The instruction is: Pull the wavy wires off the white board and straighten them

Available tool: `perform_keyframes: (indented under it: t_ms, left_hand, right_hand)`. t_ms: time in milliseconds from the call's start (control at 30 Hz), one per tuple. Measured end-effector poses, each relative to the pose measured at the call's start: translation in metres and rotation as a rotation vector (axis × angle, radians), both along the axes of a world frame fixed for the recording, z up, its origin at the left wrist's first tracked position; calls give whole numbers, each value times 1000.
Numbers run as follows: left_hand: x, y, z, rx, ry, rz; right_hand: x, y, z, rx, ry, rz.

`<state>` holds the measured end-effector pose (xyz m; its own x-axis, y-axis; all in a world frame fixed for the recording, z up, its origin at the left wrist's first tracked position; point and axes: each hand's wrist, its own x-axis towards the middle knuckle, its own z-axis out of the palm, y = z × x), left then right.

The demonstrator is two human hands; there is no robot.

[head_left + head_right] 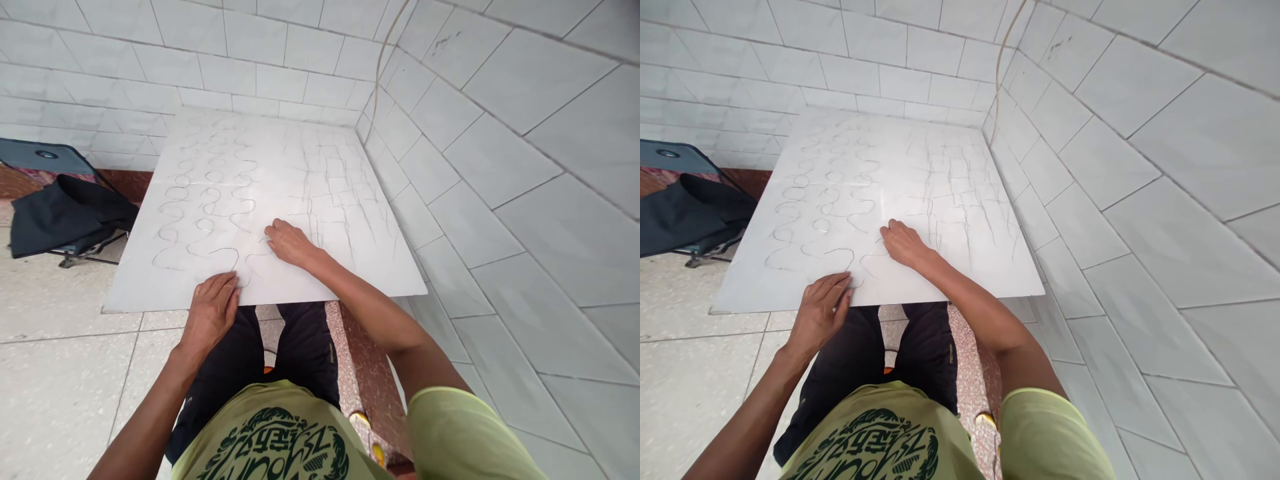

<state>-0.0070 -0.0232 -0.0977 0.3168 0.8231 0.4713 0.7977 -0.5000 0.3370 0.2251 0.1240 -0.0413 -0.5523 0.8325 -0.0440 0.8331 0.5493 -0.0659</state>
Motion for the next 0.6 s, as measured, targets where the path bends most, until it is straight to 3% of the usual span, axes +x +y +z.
perform_keyframes:
  t_ms: [200,433,533,600]
  left_hand:
    - [3,0,3,-20,-51,25]
    - [4,-1,4,-39,-90,43]
    - [4,0,2,-40,-101,61]
    - [5,0,0,-37,-104,70]
  right_hand:
    - [-7,11,-1,42,-135,126]
    - [-2,-2,0,100,-18,86]
    - [-4,3,2,67,-27,31]
    - [-7,11,3,51,-80,73]
